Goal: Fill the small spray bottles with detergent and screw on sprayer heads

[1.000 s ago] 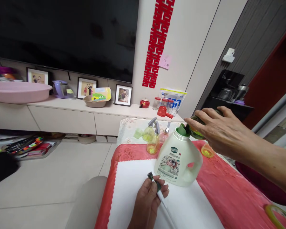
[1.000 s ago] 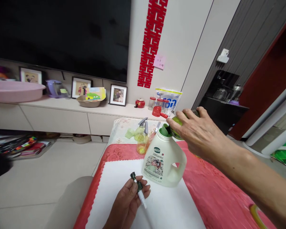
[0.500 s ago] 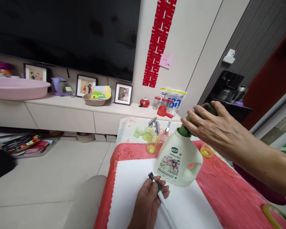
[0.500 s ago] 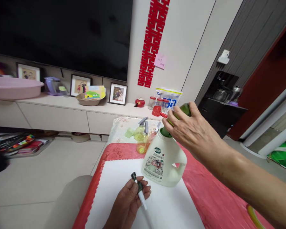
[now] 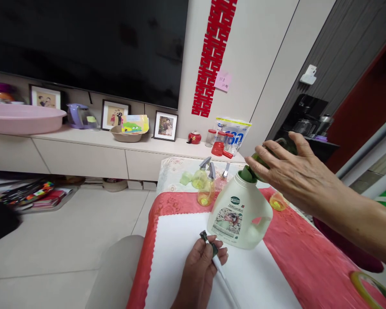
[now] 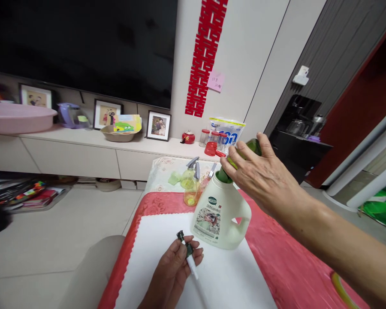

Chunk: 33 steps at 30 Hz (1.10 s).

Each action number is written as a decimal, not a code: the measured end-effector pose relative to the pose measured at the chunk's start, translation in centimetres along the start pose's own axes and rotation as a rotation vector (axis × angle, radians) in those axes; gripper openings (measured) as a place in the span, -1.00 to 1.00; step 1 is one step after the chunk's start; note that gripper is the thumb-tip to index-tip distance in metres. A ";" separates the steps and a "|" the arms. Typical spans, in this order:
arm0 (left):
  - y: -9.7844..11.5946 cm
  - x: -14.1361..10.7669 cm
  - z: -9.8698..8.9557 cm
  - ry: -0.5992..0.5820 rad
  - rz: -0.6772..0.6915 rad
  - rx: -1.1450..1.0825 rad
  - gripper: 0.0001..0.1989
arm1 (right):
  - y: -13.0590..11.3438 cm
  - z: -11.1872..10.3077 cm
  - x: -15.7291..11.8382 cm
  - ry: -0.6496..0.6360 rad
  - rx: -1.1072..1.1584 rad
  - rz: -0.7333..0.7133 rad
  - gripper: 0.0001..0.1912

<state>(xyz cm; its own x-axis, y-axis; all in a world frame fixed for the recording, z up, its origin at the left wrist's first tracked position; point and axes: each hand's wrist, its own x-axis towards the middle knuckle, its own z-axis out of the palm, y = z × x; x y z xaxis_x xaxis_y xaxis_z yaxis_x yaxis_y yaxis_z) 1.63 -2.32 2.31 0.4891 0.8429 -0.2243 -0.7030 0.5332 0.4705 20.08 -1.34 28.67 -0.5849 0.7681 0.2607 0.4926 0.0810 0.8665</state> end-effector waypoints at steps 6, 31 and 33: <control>-0.1 -0.1 -0.2 0.010 0.020 -0.004 -0.57 | 0.9 2.7 -2.5 -0.054 0.206 0.141 -0.40; 8.8 -2.8 3.4 0.005 0.588 0.296 -0.68 | -24.4 -0.3 -12.9 -0.172 1.544 0.749 -0.17; 8.7 -3.1 3.7 -0.019 0.599 0.333 -0.67 | -24.7 -0.3 -12.3 -0.178 1.568 0.732 -0.16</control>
<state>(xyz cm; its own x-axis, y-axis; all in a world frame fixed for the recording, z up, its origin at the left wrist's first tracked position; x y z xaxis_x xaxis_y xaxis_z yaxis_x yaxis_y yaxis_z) -4.09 -0.59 10.25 0.0760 0.9825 0.1700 -0.6607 -0.0781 0.7466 14.92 -12.98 4.24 0.0454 0.9700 0.2387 0.7692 0.1185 -0.6279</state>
